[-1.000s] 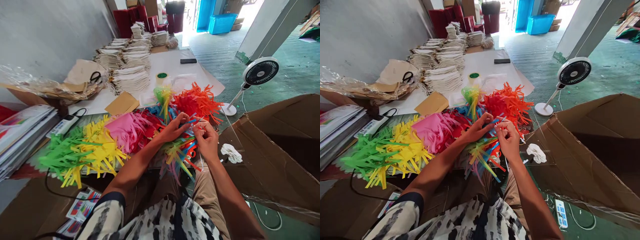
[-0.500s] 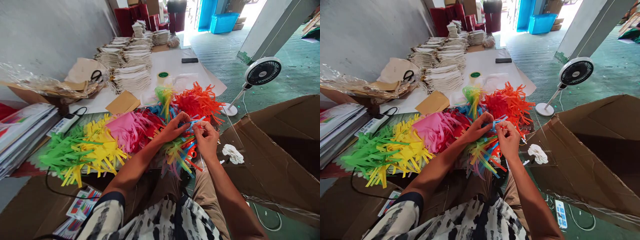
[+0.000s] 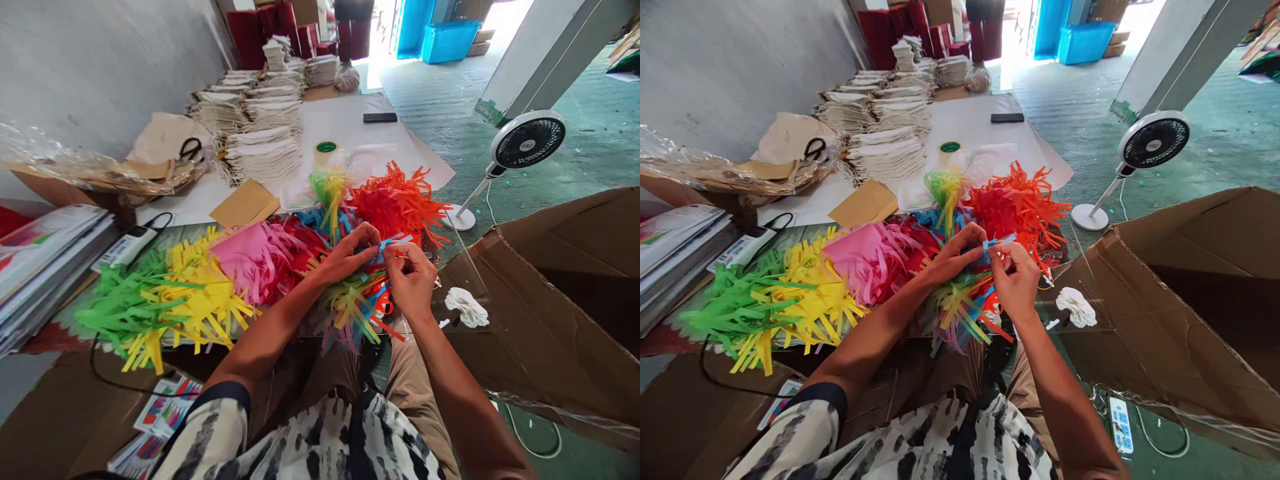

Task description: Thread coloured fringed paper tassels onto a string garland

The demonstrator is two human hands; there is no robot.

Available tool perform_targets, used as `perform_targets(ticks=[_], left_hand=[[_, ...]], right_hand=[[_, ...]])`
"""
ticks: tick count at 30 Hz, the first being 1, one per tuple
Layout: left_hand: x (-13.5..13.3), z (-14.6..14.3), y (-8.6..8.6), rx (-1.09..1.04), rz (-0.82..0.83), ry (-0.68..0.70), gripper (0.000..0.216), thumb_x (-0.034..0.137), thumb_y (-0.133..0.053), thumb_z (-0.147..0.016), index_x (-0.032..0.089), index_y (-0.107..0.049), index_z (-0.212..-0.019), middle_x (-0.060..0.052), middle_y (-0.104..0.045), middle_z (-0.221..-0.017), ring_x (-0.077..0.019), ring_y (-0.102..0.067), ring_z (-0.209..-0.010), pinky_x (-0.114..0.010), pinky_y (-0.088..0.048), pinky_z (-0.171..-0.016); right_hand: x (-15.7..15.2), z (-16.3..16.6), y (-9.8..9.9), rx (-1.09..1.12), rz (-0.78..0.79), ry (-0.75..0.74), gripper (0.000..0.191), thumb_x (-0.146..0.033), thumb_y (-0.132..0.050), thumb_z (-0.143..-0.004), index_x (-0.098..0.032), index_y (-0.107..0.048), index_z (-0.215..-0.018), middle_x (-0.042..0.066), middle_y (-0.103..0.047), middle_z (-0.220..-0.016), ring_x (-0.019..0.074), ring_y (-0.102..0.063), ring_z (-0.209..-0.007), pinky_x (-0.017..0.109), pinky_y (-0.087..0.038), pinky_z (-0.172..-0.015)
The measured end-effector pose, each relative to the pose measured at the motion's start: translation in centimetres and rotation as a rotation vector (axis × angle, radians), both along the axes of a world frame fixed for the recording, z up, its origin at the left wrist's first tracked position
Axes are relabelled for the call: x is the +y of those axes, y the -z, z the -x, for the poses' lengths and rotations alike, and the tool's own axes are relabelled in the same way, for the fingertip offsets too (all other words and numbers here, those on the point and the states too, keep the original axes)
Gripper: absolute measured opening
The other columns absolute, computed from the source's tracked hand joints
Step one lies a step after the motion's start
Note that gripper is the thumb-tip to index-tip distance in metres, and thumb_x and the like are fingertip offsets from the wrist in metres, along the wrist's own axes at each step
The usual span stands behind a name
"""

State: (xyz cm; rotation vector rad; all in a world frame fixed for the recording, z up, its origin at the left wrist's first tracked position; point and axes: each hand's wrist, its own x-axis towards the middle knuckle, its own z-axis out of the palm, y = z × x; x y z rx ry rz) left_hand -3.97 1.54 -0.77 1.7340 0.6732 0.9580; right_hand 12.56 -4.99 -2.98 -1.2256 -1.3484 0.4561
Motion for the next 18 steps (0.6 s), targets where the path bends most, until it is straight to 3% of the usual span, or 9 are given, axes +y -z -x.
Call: perform_targets(ticks=[8,13,15,18], left_hand=[[-0.3,-0.1,-0.2,-0.055,-0.076,-0.109,0.026,0.042,-0.076,-0.09,0.019,-0.065,-0.088,-0.002,-0.065,-0.091,-0.0153,-0.061,-0.086,-0.029,-0.049,-0.081],[-0.8,-0.2,-0.4,-0.053,-0.096,-0.203,0.02,0.038,-0.072,-0.091,0.019,-0.065,-0.094,-0.001,-0.065,-0.092,-0.0136,-0.06,-0.082,-0.028,-0.049,-0.078],[-0.7,-0.2,-0.5,-0.019,-0.07,-0.171,0.021,0.038,-0.072,-0.091,0.019,-0.064,-0.095,-0.001,-0.064,-0.09,-0.0132,-0.058,-0.081,-0.027,-0.047,-0.076],[-0.3,0.2,-0.6,0.014,0.08,-0.018,0.03,0.042,-0.077,-0.087,0.017,-0.063,-0.098,-0.001,-0.063,-0.088,-0.0124,-0.058,-0.077,-0.025,-0.046,-0.071]], right_hand=[[0.0,0.8,-0.7,0.03,0.021,0.034,0.015,-0.037,-0.068,-0.096,-0.023,-0.069,-0.09,0.0,-0.071,-0.087,0.0109,-0.042,-0.054,0.029,-0.034,-0.055],[0.2,1.1,-0.9,0.038,0.026,0.053,0.015,-0.035,-0.067,-0.095,-0.022,-0.068,-0.089,0.001,-0.073,-0.091,0.0098,-0.04,-0.052,0.03,-0.033,-0.054],[0.2,1.2,-0.8,0.038,0.024,0.068,0.014,-0.034,-0.066,-0.095,-0.022,-0.069,-0.089,0.002,-0.075,-0.096,0.0096,-0.041,-0.052,0.03,-0.033,-0.054],[0.2,1.2,-0.6,0.043,0.038,0.084,0.016,-0.035,-0.066,-0.097,-0.021,-0.071,-0.091,0.003,-0.077,-0.1,0.0103,-0.043,-0.054,0.029,-0.035,-0.055]])
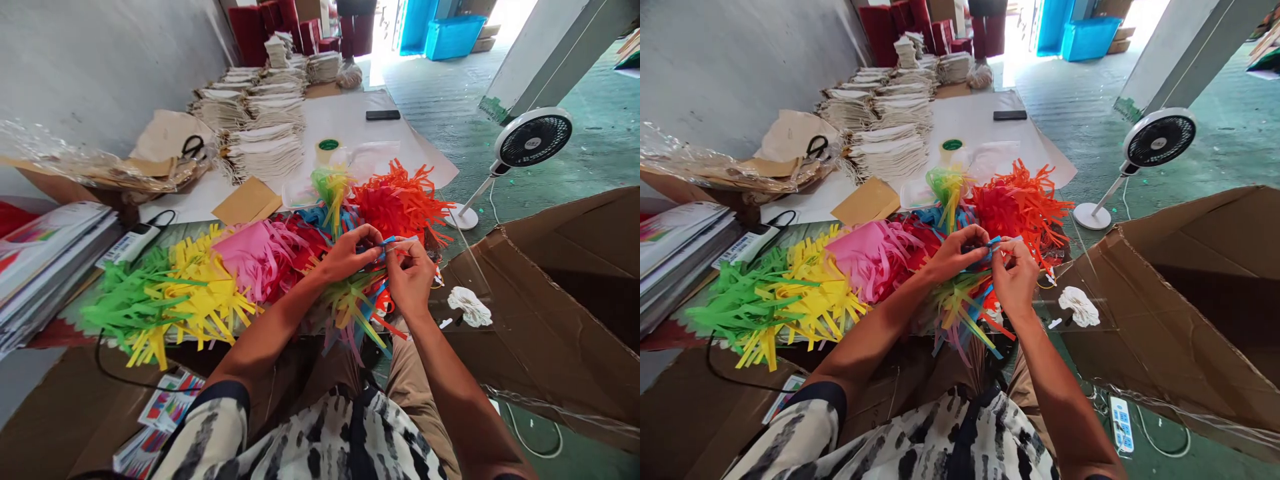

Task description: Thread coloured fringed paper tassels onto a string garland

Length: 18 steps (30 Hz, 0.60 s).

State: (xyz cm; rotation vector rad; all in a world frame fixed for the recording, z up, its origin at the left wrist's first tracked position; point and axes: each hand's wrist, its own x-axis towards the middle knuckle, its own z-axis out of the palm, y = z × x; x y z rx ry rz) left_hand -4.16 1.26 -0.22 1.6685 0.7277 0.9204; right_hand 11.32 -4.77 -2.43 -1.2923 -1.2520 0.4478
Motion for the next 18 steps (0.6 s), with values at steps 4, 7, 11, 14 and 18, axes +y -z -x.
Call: perform_targets(ticks=[4,7,11,14,18], left_hand=[[0.7,0.6,-0.2,-0.059,0.232,0.114,0.046,0.052,-0.085,-0.082,0.015,-0.063,-0.097,-0.001,-0.063,-0.088,-0.0107,-0.056,-0.076,-0.024,-0.045,-0.071],[0.9,0.7,-0.2,-0.103,0.292,0.09,0.054,0.056,-0.091,-0.074,0.015,-0.062,-0.095,0.0,-0.061,-0.085,-0.0096,-0.053,-0.074,-0.023,-0.043,-0.069],[1.1,0.7,-0.3,-0.06,0.236,0.009,0.059,0.063,-0.09,-0.071,0.016,-0.062,-0.093,0.001,-0.06,-0.086,-0.0098,-0.052,-0.073,-0.024,-0.043,-0.067],[1.2,0.7,-0.2,-0.016,0.146,-0.041,0.056,0.065,-0.085,-0.077,0.016,-0.062,-0.093,0.0,-0.06,-0.087,-0.0102,-0.051,-0.073,-0.024,-0.043,-0.067],[1.3,0.6,0.3,-0.021,0.08,-0.011,0.058,0.068,-0.082,-0.08,0.016,-0.062,-0.095,-0.001,-0.062,-0.088,-0.0118,-0.053,-0.076,-0.025,-0.043,-0.069]], right_hand=[[0.1,0.0,0.3,0.008,0.015,-0.003,0.02,-0.039,-0.066,-0.097,-0.021,-0.072,-0.092,0.002,-0.077,-0.096,0.011,-0.044,-0.055,0.029,-0.036,-0.057],[0.2,-0.1,0.0,0.026,0.037,-0.011,0.023,-0.043,-0.068,-0.097,-0.021,-0.073,-0.092,0.002,-0.076,-0.092,0.0116,-0.045,-0.055,0.03,-0.036,-0.057],[0.2,-0.4,-1.1,0.069,0.116,-0.088,0.029,-0.049,-0.071,-0.093,-0.02,-0.074,-0.091,0.007,-0.079,-0.106,0.0136,-0.055,-0.061,0.031,-0.042,-0.059],[0.3,-0.7,-1.7,0.1,0.196,-0.128,0.029,-0.048,-0.072,-0.09,-0.02,-0.075,-0.088,0.011,-0.079,-0.118,0.0176,-0.065,-0.07,0.032,-0.048,-0.063],[0.5,-0.9,-1.7,0.069,0.231,-0.144,0.025,-0.044,-0.072,-0.087,-0.02,-0.076,-0.084,0.011,-0.08,-0.114,0.0248,-0.074,-0.09,0.037,-0.054,-0.079]])
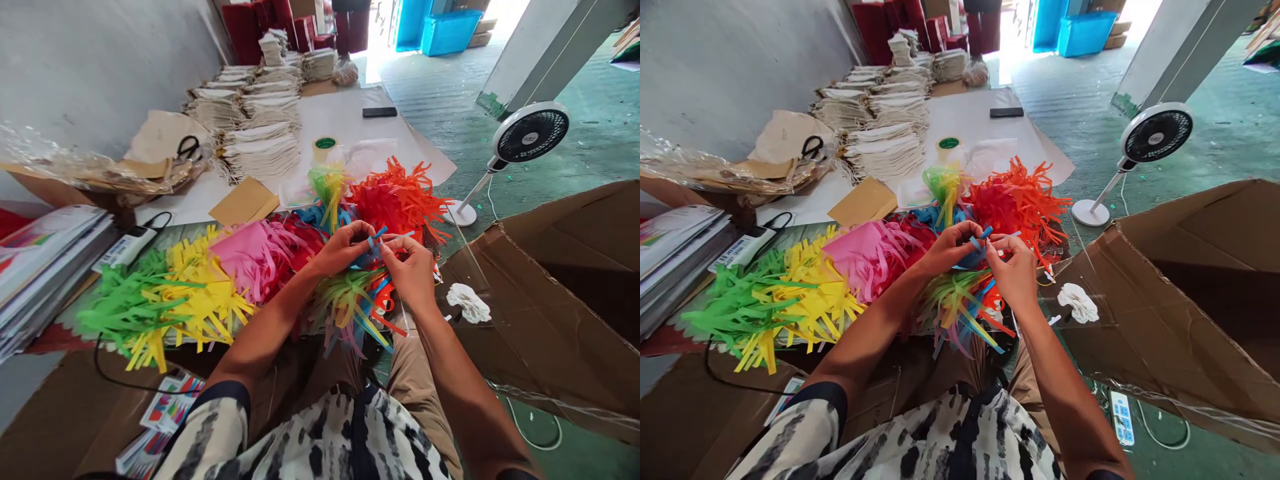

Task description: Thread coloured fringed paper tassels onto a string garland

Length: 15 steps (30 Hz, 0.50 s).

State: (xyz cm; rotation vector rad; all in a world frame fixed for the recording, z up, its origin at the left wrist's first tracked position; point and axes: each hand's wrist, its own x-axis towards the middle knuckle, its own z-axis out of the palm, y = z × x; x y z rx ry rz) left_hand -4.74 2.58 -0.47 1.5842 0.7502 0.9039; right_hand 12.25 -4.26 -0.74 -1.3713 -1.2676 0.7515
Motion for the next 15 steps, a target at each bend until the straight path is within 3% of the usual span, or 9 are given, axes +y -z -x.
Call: perform_targets(ticks=[3,15], left_hand=[[-0.11,-0.05,0.34,0.017,-0.051,0.026,0.058,0.069,-0.081,-0.081,0.016,-0.063,-0.097,-0.003,-0.063,-0.09,-0.0133,-0.056,-0.081,-0.026,-0.045,-0.074],[-0.26,0.02,0.36,0.021,-0.032,0.016,0.056,0.066,-0.081,-0.082,0.016,-0.063,-0.098,-0.001,-0.062,-0.091,-0.0127,-0.055,-0.081,-0.027,-0.045,-0.076]], right_hand=[[0.17,-0.13,0.23,-0.026,0.005,0.002,0.025,-0.044,-0.072,-0.086,-0.02,-0.077,-0.084,0.011,-0.081,-0.11,0.027,-0.074,-0.096,0.04,-0.053,-0.086],[-0.34,-0.26,0.05,-0.009,0.003,-0.023,0.02,-0.042,-0.071,-0.084,-0.022,-0.076,-0.083,0.011,-0.08,-0.113,0.0276,-0.075,-0.098,0.042,-0.055,-0.088]])
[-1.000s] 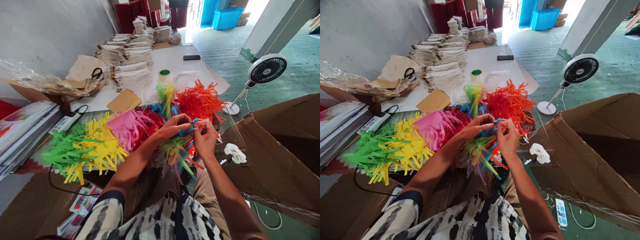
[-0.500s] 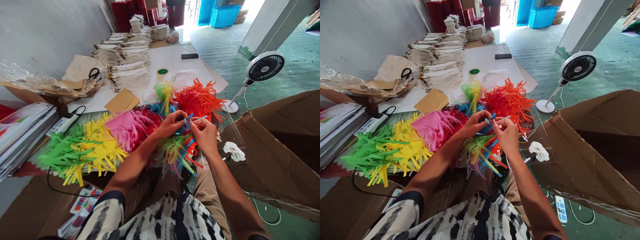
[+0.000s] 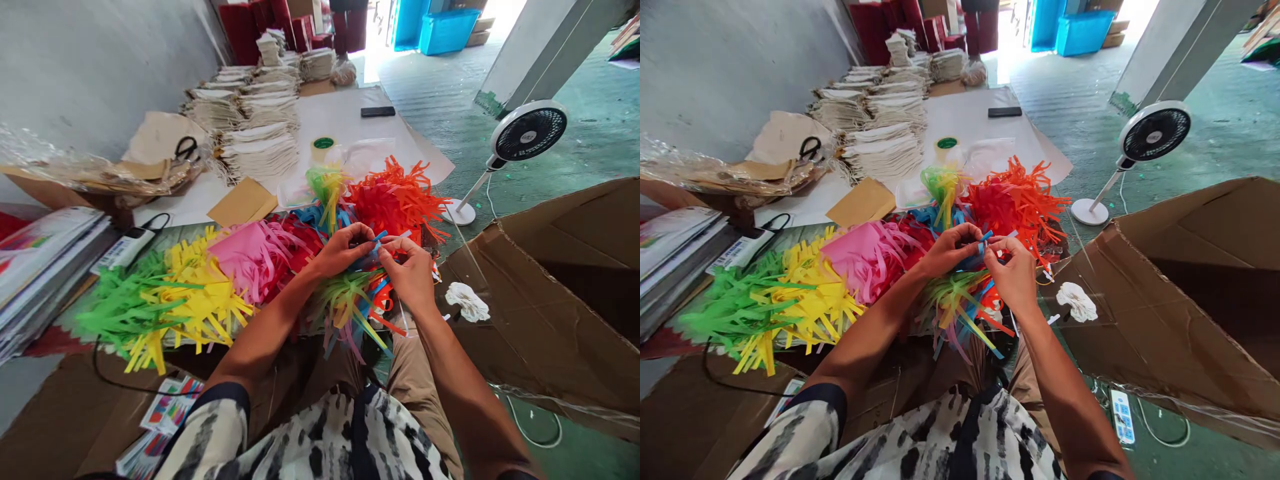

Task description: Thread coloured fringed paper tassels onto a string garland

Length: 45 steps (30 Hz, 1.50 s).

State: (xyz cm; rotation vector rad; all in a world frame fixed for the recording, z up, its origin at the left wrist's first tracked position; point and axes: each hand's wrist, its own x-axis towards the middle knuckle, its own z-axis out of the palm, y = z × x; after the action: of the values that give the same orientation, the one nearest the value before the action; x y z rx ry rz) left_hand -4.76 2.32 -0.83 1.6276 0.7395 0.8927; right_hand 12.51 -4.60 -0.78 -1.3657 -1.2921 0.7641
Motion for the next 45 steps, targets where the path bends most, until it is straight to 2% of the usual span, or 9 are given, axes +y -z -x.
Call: perform_targets(ticks=[4,13,22,25,29,35,39,41,45], left_hand=[[-0.2,0.0,-0.2,0.001,0.006,0.021,0.057,0.068,-0.08,-0.083,0.016,-0.063,-0.098,-0.002,-0.063,-0.09,-0.013,-0.055,-0.082,-0.027,-0.045,-0.076],[-0.1,0.2,-0.1,-0.01,0.032,0.013,0.056,0.068,-0.08,-0.082,0.016,-0.063,-0.097,-0.002,-0.062,-0.089,-0.0129,-0.055,-0.079,-0.027,-0.045,-0.073],[-0.7,0.3,-0.6,0.044,-0.001,0.041,0.054,0.066,-0.08,-0.083,0.016,-0.065,-0.096,-0.002,-0.065,-0.09,-0.0136,-0.057,-0.079,-0.027,-0.046,-0.074],[-0.8,0.2,-0.7,0.057,-0.001,0.001,0.053,0.067,-0.076,-0.087,0.015,-0.067,-0.094,-0.002,-0.065,-0.088,-0.013,-0.057,-0.078,-0.026,-0.046,-0.072],[-0.5,-0.2,-0.5,-0.006,-0.035,-0.073,0.052,0.065,-0.08,-0.084,0.015,-0.068,-0.09,-0.002,-0.066,-0.088,-0.0123,-0.057,-0.079,-0.025,-0.046,-0.074],[-0.6,-0.1,0.0,-0.024,0.0,-0.042,0.051,0.063,-0.081,-0.085,0.014,-0.069,-0.094,-0.002,-0.067,-0.088,-0.0116,-0.058,-0.074,-0.025,-0.046,-0.069],[-0.9,0.0,-0.2,-0.024,-0.073,-0.023,0.047,0.059,-0.082,-0.086,0.014,-0.071,-0.092,-0.004,-0.068,-0.094,-0.0144,-0.061,-0.086,-0.027,-0.049,-0.079],[-1.0,-0.1,-0.2,-0.024,-0.083,-0.018,0.046,0.059,-0.081,-0.087,0.015,-0.071,-0.093,-0.005,-0.069,-0.095,-0.0152,-0.063,-0.089,-0.028,-0.05,-0.082],[-1.1,-0.2,0.0,-0.04,-0.017,-0.011,0.047,0.059,-0.083,-0.085,0.015,-0.07,-0.096,-0.003,-0.07,-0.091,-0.0131,-0.063,-0.081,-0.026,-0.05,-0.077]], right_hand=[[0.0,0.1,-0.1,-0.023,0.003,0.01,0.019,-0.04,-0.071,-0.082,-0.022,-0.076,-0.083,0.01,-0.081,-0.111,0.0275,-0.074,-0.097,0.042,-0.054,-0.088],[-0.3,0.0,0.0,-0.008,0.009,-0.018,0.021,-0.042,-0.071,-0.085,-0.021,-0.075,-0.084,0.011,-0.08,-0.114,0.0242,-0.074,-0.089,0.038,-0.054,-0.078],[-0.1,0.1,0.0,-0.045,0.017,0.031,0.019,-0.039,-0.069,-0.08,-0.022,-0.075,-0.083,0.011,-0.081,-0.11,0.0275,-0.074,-0.095,0.041,-0.055,-0.085],[-0.1,0.0,0.2,-0.022,0.015,0.024,0.019,-0.04,-0.069,-0.081,-0.022,-0.075,-0.084,0.01,-0.081,-0.113,0.0277,-0.074,-0.097,0.042,-0.054,-0.088],[-0.2,-0.2,0.4,-0.021,0.04,0.006,0.02,-0.041,-0.07,-0.082,-0.022,-0.074,-0.085,0.01,-0.081,-0.106,0.0244,-0.071,-0.084,0.039,-0.052,-0.08],[-0.4,-0.4,0.4,-0.021,0.019,-0.005,0.021,-0.039,-0.069,-0.084,-0.021,-0.076,-0.092,0.006,-0.08,-0.101,0.0218,-0.067,-0.079,0.036,-0.051,-0.077],[-0.6,-0.4,0.6,0.001,0.056,-0.011,0.02,-0.038,-0.066,-0.085,-0.021,-0.074,-0.092,0.003,-0.077,-0.09,0.018,-0.061,-0.066,0.033,-0.048,-0.067],[-0.7,-0.4,0.8,0.004,0.065,-0.015,0.021,-0.04,-0.067,-0.086,-0.021,-0.074,-0.092,0.003,-0.076,-0.087,0.0178,-0.061,-0.066,0.032,-0.049,-0.067],[-0.6,-0.6,1.2,0.001,0.054,-0.003,0.024,-0.044,-0.069,-0.088,-0.022,-0.075,-0.094,0.003,-0.076,-0.086,0.0184,-0.063,-0.067,0.033,-0.05,-0.068]])
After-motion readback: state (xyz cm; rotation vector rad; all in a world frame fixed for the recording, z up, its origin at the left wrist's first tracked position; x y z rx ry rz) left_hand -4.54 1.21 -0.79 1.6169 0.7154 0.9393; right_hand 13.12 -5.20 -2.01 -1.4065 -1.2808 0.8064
